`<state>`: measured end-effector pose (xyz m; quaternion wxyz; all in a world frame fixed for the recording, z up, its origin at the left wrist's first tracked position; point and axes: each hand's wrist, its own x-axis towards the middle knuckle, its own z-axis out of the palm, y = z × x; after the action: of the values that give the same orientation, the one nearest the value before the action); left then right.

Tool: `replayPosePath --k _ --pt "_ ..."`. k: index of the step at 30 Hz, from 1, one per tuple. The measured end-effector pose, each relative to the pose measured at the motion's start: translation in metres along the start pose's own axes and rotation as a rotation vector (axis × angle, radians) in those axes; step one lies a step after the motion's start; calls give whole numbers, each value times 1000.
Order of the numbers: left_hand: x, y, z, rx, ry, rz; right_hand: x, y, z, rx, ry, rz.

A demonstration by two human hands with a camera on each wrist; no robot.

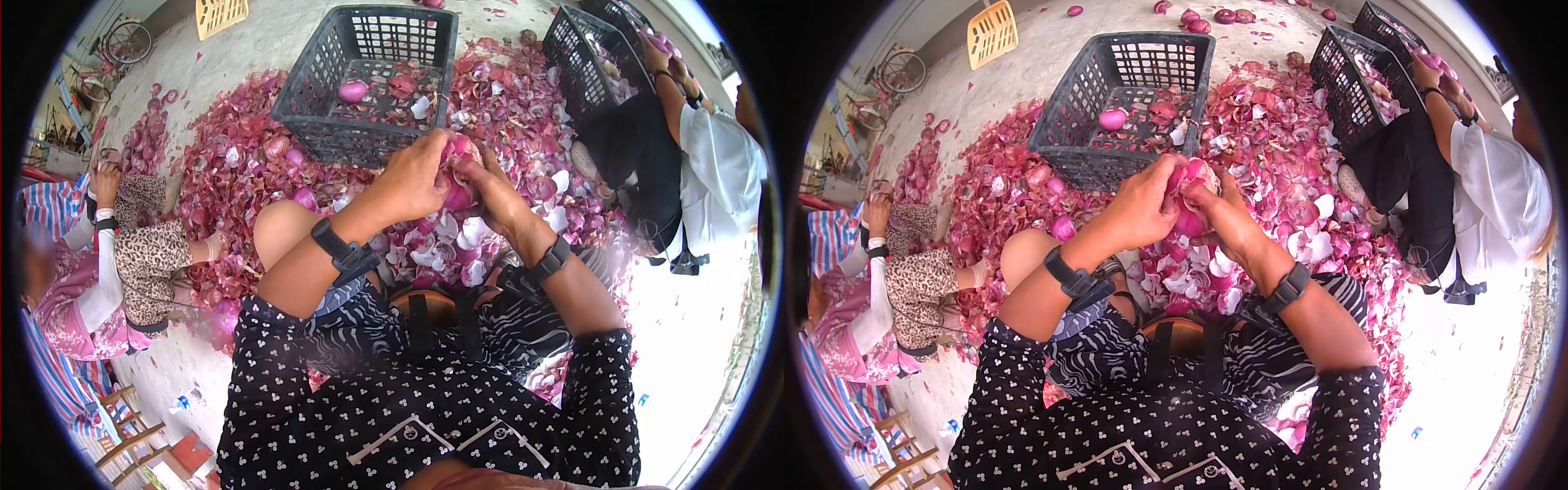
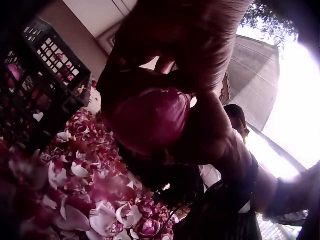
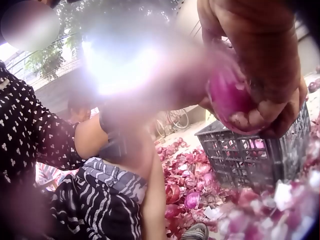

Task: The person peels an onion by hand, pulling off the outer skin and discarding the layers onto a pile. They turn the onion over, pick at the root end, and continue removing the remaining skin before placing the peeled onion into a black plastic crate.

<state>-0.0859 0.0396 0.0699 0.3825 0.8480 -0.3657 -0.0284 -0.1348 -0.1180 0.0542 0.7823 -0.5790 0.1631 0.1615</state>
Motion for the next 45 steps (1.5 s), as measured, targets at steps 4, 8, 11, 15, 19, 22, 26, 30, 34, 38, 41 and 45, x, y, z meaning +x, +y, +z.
replayPosePath --k 4,8,11,15,19,22,26,30,34,38,41,45 --pt "2 -2 3 26 10 41 1 1 -1 -2 -1 1" --pt "2 -5 7 44 44 93 0 1 0 1 15 -16" --pt "2 -4 7 40 62 87 0 1 0 3 15 -39" --pt "3 -1 4 31 70 105 -2 -1 1 23 22 -55" --pt "5 0 4 47 121 164 -2 -3 1 37 31 -45" --pt "6 -1 4 30 134 172 -4 -4 1 36 33 -50" --pt "9 -6 2 14 167 182 -7 -7 1 45 27 -39" --pt "12 -4 -11 -107 146 41 -6 -6 -2 98 -1 -56" --pt "10 -2 -8 -103 196 -45 -11 -11 0 94 1 -91" --pt "13 -10 -6 -150 206 -26 -9 -10 1 62 1 -174" --pt "15 -18 -7 -192 166 -96 -9 -10 3 30 10 -216" --pt "21 -36 -13 -459 237 -255 -13 -12 1 40 -39 -249"
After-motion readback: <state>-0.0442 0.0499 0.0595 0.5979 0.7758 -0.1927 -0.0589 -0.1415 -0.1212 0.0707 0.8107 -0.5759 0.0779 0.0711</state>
